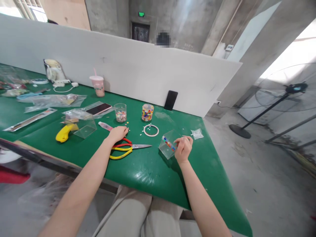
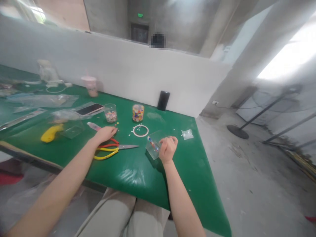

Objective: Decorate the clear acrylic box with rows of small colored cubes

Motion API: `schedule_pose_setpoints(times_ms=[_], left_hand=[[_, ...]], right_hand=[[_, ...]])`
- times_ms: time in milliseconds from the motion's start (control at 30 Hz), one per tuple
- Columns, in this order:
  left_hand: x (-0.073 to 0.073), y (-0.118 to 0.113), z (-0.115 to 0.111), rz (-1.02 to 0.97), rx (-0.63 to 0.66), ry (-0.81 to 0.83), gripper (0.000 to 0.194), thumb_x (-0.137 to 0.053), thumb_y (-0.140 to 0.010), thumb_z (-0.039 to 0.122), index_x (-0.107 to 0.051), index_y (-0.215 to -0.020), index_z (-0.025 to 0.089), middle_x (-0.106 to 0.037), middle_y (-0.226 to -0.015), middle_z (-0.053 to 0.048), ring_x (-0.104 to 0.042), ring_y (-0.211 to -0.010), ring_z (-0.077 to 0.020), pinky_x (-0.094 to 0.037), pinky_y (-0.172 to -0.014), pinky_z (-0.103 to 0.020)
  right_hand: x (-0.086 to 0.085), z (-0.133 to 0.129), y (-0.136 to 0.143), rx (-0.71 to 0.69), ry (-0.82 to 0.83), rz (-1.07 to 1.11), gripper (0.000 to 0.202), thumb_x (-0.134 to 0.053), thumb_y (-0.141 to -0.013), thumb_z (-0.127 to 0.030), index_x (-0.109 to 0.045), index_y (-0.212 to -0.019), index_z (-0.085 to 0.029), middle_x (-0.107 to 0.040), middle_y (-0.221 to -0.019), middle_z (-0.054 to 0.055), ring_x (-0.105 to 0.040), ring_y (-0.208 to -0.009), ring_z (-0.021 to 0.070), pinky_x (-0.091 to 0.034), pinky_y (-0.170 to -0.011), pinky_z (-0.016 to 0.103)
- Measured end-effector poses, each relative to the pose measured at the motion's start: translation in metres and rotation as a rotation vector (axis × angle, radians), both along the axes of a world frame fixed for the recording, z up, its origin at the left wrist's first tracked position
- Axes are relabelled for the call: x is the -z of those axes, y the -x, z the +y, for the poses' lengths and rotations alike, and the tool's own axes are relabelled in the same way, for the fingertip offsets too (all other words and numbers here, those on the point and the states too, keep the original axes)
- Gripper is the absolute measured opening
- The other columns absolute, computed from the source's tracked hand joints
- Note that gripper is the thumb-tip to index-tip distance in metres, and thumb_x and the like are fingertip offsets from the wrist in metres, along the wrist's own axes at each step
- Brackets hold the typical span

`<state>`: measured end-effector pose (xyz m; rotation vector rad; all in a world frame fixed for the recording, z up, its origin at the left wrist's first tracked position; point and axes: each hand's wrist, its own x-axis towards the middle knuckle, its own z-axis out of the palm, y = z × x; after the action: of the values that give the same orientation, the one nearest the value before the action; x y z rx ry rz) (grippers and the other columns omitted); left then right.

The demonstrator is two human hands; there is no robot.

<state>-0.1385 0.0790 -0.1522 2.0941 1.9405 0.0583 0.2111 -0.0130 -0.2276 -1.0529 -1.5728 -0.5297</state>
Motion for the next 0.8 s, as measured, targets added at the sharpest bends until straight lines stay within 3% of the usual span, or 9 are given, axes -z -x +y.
schedule_pose_setpoints(times_ms=[500,800], left_hand=[[-0.002,-0.002,0.004,-0.202,-0.208,-0.141,0.039,-0.075,-0.109,0.041,-0.069,-0.141,0.019,-0.072,-0.142,-0.013,-0.074,-0.122,-0.0299,-0.066,-0.102,-0.051],[0.002,-0.001,0.007,-0.36,-0.364,-0.272,0.039,-0.075,-0.109,0.041,-0.07,-0.141,0.019,-0.072,-0.142,-0.012,-0.074,-0.122,-0.0295,-0.066,-0.103,-0.051]], right_hand=[[-0.006,-0.037,0.007,0.036,0.128,-0.022,0.038,-0.074,-0.108,-0.042,-0.07,-0.139,-0.02,-0.073,-0.14,0.011,-0.076,-0.118,0.0267,-0.067,-0.1,0.049],[-0.011,-0.034,0.006,0.026,0.142,-0.006,0.038,-0.074,-0.108,-0.041,-0.07,-0.139,-0.02,-0.073,-0.142,0.012,-0.075,-0.121,0.0276,-0.066,-0.103,0.051]])
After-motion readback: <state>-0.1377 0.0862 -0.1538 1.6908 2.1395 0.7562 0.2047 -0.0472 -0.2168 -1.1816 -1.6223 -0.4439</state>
